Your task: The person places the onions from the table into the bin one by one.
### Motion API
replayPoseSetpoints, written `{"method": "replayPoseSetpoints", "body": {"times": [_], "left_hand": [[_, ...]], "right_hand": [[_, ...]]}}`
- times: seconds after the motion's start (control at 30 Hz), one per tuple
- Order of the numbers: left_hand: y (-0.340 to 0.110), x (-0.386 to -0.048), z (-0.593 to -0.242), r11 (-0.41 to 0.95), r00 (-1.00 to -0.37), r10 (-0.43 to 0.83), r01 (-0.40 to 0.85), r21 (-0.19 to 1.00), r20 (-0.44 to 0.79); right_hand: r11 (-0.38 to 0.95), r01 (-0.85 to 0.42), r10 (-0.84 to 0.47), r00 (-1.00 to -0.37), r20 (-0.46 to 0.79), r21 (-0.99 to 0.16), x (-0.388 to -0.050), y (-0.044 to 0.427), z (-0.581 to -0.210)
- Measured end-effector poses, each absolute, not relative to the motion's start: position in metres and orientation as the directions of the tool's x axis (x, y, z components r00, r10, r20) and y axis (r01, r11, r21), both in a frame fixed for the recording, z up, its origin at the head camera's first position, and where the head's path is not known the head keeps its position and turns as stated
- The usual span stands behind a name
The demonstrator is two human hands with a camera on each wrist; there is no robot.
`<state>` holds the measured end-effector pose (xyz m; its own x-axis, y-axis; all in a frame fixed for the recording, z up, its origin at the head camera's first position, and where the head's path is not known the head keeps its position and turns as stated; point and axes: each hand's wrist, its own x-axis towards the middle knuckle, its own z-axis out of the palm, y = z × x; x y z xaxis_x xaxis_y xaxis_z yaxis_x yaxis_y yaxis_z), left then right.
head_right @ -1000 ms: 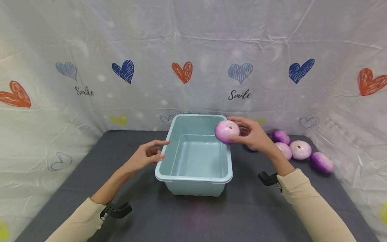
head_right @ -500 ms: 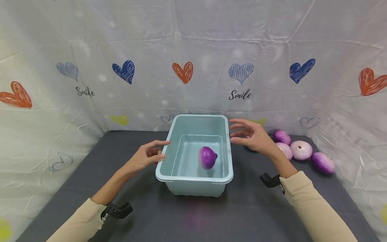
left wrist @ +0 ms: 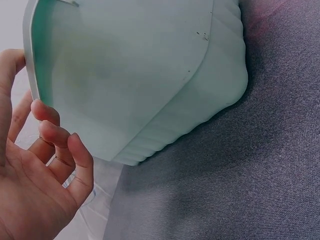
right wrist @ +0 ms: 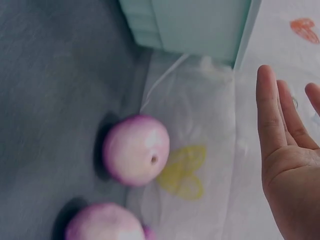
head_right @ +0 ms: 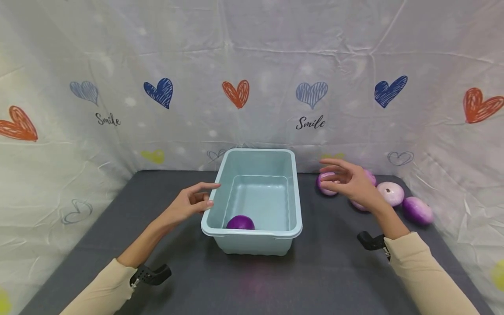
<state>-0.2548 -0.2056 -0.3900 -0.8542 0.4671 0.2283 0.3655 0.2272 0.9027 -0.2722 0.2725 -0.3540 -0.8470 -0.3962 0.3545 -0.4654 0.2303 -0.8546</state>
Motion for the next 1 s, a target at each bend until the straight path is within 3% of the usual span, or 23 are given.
{"method": "replayPoseSetpoints", "body": {"times": [0.53,1.0], "left_hand": [[-0.206,-0.254,-0.389,0.215,-0.844,0.476,0.383,0.898,0.246],[-0.205,-0.255,-0.389,0.206,-0.84,0.483,0.385,0.9,0.249]], "right_hand": [[0.214,-0.426,-0.309,-0.883,0.353,-0.879,-0.25,0.348,-0.368],[0.545,-0.272,-0.027,-0.951,0.307,-0.793,-0.22,0.414,-0.393]]}}
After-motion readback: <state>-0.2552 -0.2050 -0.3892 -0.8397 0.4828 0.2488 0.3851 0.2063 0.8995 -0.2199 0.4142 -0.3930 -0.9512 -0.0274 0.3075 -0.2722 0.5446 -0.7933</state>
